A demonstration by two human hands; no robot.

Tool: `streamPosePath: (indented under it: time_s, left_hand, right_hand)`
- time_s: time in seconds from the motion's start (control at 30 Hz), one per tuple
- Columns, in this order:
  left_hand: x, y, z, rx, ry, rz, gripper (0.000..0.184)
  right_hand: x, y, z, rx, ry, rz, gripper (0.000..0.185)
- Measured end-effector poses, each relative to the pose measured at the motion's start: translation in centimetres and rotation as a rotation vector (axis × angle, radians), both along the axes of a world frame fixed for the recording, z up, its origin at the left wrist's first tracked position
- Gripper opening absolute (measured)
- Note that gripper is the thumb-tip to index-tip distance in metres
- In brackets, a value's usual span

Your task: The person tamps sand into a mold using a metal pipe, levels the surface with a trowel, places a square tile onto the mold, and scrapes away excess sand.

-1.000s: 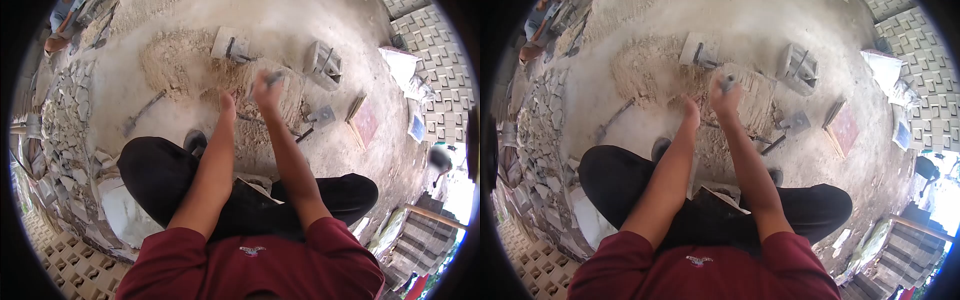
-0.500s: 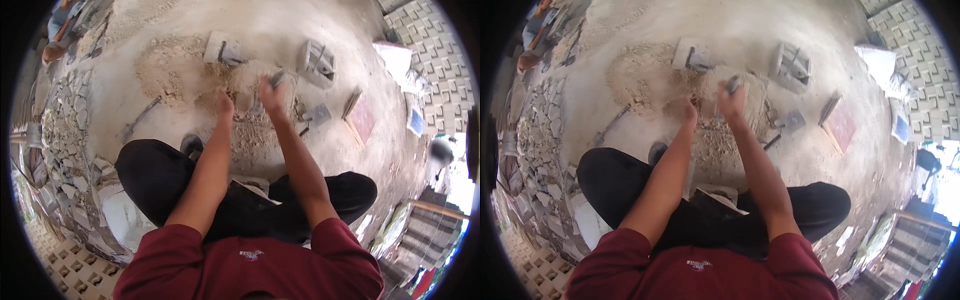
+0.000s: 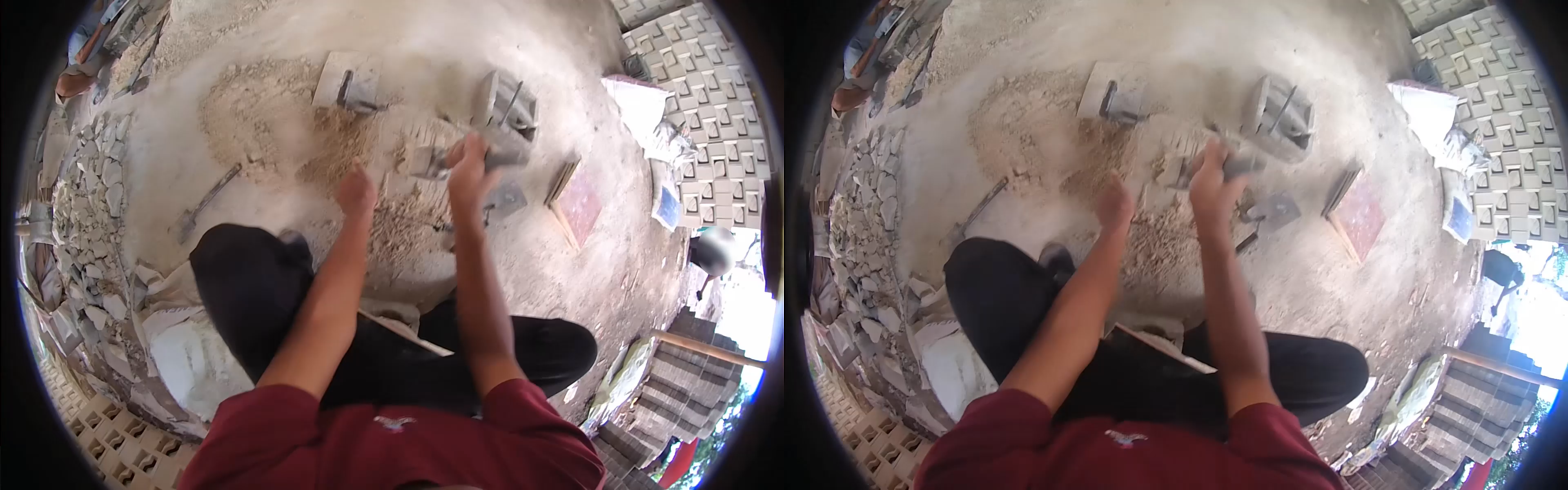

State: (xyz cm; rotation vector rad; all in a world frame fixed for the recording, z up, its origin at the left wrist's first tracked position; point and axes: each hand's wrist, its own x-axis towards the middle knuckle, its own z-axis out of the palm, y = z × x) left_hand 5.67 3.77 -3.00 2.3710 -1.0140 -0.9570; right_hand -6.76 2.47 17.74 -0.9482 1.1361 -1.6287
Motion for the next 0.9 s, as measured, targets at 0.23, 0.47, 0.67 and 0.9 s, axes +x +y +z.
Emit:
streamPosePath:
  time_s: [0.23,0.47,0.67,0.9]
  left_hand:
    - [0.7,-2.4,2.1,-0.324,-0.010,-0.068,0.060]
    - [0.1,-0.7,0.2,-0.672,-0.142,-0.026,0.044]
    - [-0.5,-1.6,0.0,-0.670,-0.219,0.028,0.041]
    - [0.0,-1.3,0.6,-0.686,-0.067,0.013,0.043]
  right_hand:
    - [0.5,-3.0,-2.4,0.107,0.042,-0.031,0.032]
    - [0.1,-4.3,-8.6,-0.045,0.250,0.073,0.037]
    - [0.9,-5.5,0.4,-0.017,0.069,0.057,0.028]
    - [2.1,-11.5,-5.7,-0.030,0.434,-0.004,0.029]
